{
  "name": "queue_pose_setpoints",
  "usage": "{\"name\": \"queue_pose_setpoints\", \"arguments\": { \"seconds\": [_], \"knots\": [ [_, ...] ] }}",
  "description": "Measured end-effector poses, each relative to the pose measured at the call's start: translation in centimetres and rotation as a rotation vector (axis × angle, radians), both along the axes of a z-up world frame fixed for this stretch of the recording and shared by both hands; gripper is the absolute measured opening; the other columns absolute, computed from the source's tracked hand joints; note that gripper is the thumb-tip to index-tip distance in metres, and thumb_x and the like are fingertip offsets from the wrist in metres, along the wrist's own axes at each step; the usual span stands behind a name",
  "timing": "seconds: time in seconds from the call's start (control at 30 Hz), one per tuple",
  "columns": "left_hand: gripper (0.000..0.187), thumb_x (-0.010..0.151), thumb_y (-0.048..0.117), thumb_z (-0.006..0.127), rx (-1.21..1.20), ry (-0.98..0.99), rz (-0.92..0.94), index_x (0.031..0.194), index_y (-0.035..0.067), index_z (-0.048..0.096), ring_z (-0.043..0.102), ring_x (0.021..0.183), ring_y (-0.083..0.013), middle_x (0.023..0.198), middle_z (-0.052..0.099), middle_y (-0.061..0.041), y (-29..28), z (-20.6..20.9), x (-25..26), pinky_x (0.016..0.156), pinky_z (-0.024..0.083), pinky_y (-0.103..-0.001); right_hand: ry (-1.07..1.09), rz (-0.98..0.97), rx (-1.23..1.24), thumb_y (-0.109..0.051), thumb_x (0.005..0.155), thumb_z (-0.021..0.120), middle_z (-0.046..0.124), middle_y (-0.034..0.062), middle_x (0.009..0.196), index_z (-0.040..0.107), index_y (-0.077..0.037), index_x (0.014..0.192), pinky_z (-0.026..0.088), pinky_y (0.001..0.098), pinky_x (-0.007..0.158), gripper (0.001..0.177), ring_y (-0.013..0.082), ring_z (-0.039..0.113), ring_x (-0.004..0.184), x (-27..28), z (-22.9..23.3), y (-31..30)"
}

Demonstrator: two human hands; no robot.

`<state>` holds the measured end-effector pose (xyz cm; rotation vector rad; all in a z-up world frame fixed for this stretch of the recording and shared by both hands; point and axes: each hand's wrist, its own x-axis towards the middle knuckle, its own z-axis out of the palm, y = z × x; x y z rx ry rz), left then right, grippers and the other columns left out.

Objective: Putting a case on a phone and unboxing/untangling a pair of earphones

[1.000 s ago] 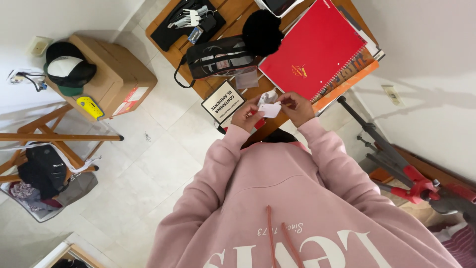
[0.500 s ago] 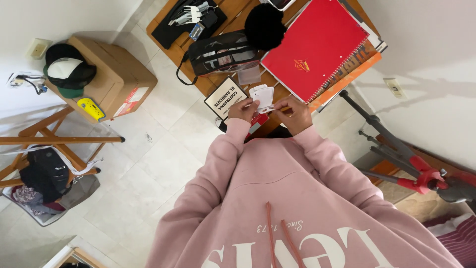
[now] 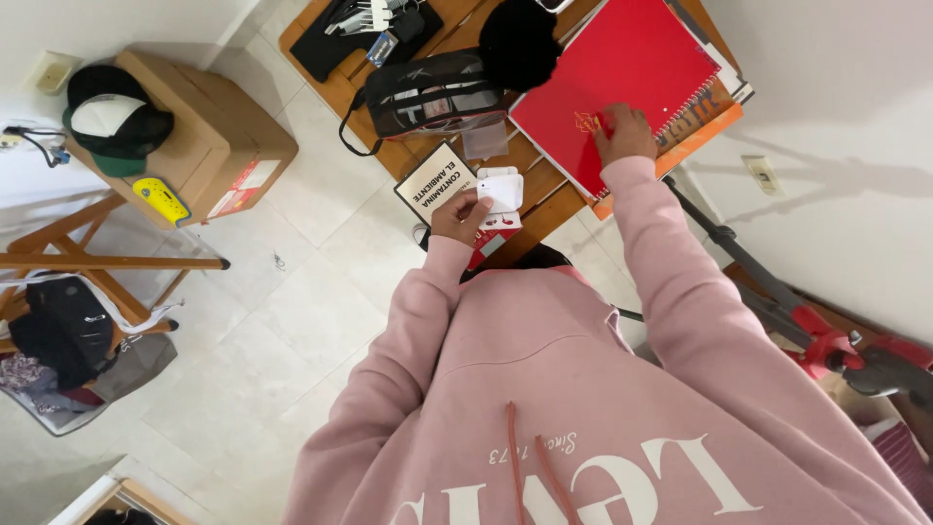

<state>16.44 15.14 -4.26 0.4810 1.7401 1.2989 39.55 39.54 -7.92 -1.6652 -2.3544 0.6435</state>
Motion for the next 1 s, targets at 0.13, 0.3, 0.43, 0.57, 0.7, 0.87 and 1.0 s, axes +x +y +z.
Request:
{"name": "queue_pose_setpoints", "arguments": {
  "seconds": [0.13,0.3,0.43,0.57,0.7,0.87,1.0],
  "knots": [
    [0.013,0.091,0.016,0.083,0.081,-0.071,0.04,0.099,0.006,0.079,0.07,0.093,-0.0159,0.108,0.076,-0.01,-0.6,0.6,-0.2,0.086,0.059,-0.036,-0.266,0.011,-0.202,-0.027,0.091,0.079,0.065,0.01,0.106,0.063,-0.023,0.124,0.057,0.0565,0.086,0.037,0.0405,0.07,0.101,-0.7,-2.5,3.0],
    [0.013,0.091,0.015,0.082,0.114,-0.076,0.125,0.098,0.004,0.079,0.068,0.093,-0.0124,0.108,0.076,-0.008,-1.8,0.8,-1.7,0.085,0.059,-0.033,-0.351,-0.01,-0.275,-0.036,0.089,0.077,0.069,0.0021,0.102,0.064,-0.035,0.117,0.058,0.0537,0.088,0.03,0.034,0.072,0.101,-1.1,-4.3,4.8],
    [0.014,0.093,0.016,0.083,0.127,-0.105,0.201,0.099,0.003,0.079,0.066,0.095,-0.0109,0.11,0.074,-0.008,-3.0,0.5,-2.1,0.086,0.058,-0.032,-0.324,0.04,-0.321,-0.026,0.088,0.075,0.07,-0.0004,0.099,0.066,-0.031,0.115,0.058,0.0517,0.087,0.03,0.0312,0.072,0.1,-1.4,-2.4,4.7],
    [0.015,0.093,0.016,0.083,0.116,-0.101,0.209,0.1,0.004,0.079,0.064,0.091,-0.0079,0.108,0.074,-0.007,-3.0,1.4,-2.3,0.081,0.058,-0.028,-0.362,0.153,-0.247,-0.025,0.09,0.074,0.066,0.0001,0.096,0.068,-0.029,0.109,0.058,0.0514,0.087,0.021,0.0298,0.071,0.099,-0.8,-4.5,5.8],
    [0.017,0.092,0.02,0.084,0.087,-0.079,0.187,0.1,0.005,0.08,0.065,0.091,-0.0081,0.109,0.075,-0.007,-3.3,1.2,-1.9,0.081,0.058,-0.028,-0.335,0.201,-0.224,-0.024,0.09,0.073,0.062,0.0044,0.101,0.068,-0.025,0.111,0.058,0.0531,0.088,0.021,0.0321,0.069,0.102,-0.9,-5.2,6.0],
    [0.016,0.09,0.017,0.085,0.08,-0.092,0.173,0.098,0.004,0.08,0.066,0.089,-0.0094,0.108,0.075,-0.008,-3.8,0.2,-1.7,0.079,0.059,-0.03,-0.523,0.173,-0.335,-0.028,0.094,0.058,0.066,0.0135,0.105,0.066,-0.016,0.107,0.056,0.0567,0.091,0.019,0.0395,0.07,0.107,-2.7,-5.6,6.7],
    [0.014,0.091,0.016,0.083,0.057,-0.066,0.162,0.099,0.005,0.081,0.068,0.088,-0.0102,0.108,0.076,-0.007,-4.1,0.5,-1.8,0.077,0.059,-0.029,-0.499,0.17,-0.379,-0.024,0.094,0.057,0.068,0.0173,0.112,0.064,-0.012,0.115,0.054,0.0573,0.094,0.025,0.0413,0.067,0.112,-4.8,0.8,6.1]
  ]
}}
